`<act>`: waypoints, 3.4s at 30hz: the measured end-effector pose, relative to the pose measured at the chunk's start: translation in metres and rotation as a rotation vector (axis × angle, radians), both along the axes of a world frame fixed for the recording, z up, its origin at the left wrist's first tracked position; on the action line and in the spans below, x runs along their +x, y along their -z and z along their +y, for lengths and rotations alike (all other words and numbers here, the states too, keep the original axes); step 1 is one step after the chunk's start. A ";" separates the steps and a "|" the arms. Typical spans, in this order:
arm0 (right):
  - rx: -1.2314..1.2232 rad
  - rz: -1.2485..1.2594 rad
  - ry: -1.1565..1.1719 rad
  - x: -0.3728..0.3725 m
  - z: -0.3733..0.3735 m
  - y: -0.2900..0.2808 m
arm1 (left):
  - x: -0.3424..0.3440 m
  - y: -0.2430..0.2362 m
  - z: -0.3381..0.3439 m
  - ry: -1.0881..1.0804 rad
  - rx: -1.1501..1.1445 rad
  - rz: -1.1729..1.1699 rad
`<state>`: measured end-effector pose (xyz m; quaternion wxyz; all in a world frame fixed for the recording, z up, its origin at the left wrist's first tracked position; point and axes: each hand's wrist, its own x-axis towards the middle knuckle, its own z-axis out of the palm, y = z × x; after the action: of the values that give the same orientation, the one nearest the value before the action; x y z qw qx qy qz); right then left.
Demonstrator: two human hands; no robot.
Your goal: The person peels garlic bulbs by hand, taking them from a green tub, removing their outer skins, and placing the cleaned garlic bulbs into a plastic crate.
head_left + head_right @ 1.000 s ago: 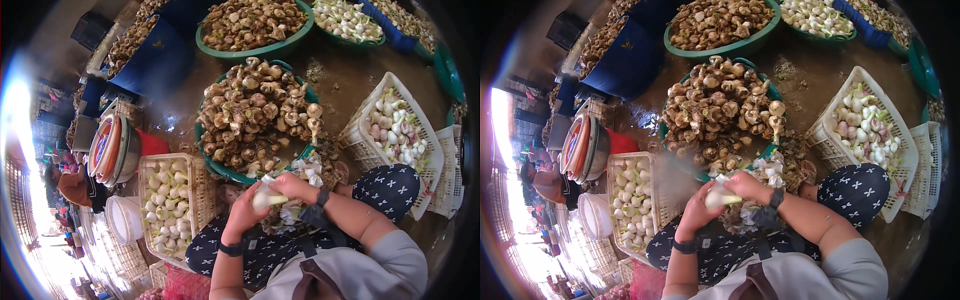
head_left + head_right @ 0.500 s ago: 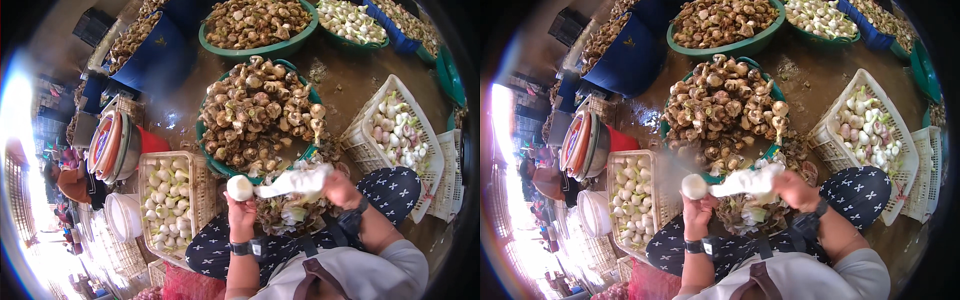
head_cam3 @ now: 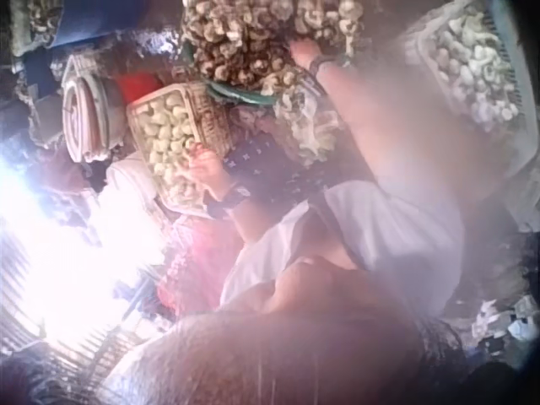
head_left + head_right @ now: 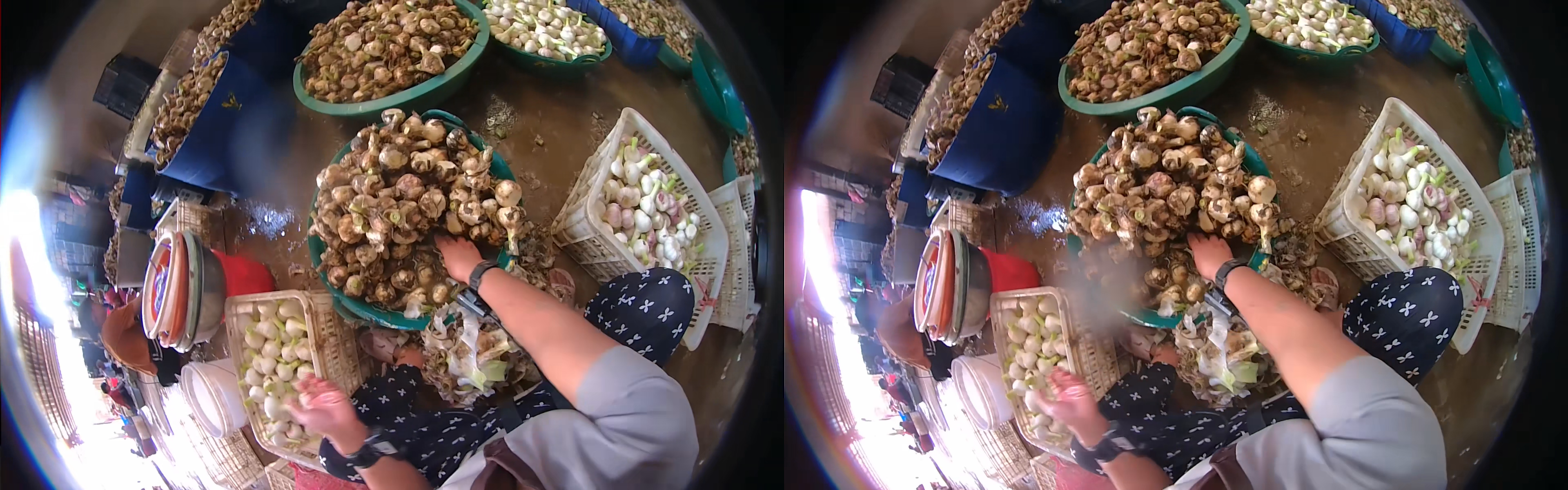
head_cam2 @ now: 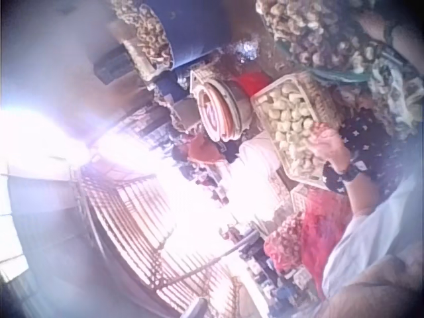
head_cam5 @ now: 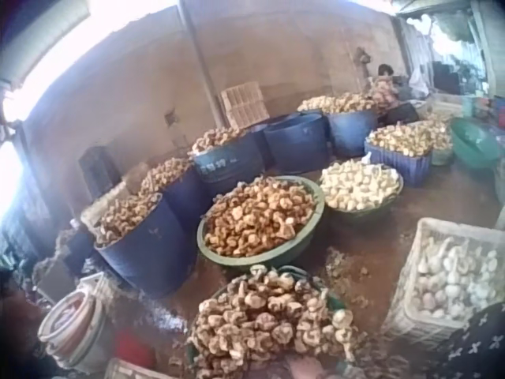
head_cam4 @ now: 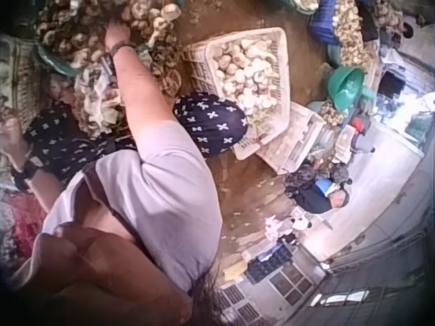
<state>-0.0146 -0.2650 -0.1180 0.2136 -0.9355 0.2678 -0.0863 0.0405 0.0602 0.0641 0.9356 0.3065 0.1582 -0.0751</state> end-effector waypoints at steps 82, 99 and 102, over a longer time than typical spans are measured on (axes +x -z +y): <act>0.109 -0.254 -0.585 -0.081 0.050 -0.137 | -0.069 0.044 -0.148 0.644 0.768 0.102; 0.379 -0.244 -0.518 -0.099 0.069 -0.128 | -0.059 0.032 -0.125 0.982 0.839 -0.081; 0.208 -0.139 -0.586 -0.096 0.071 -0.135 | -0.056 0.049 -0.122 1.059 0.897 -0.076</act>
<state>-0.1108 -0.1945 0.0169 0.3415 -0.9379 -0.0209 -0.0569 -0.0151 -0.0614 0.0147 0.5610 0.7019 -0.0295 -0.4379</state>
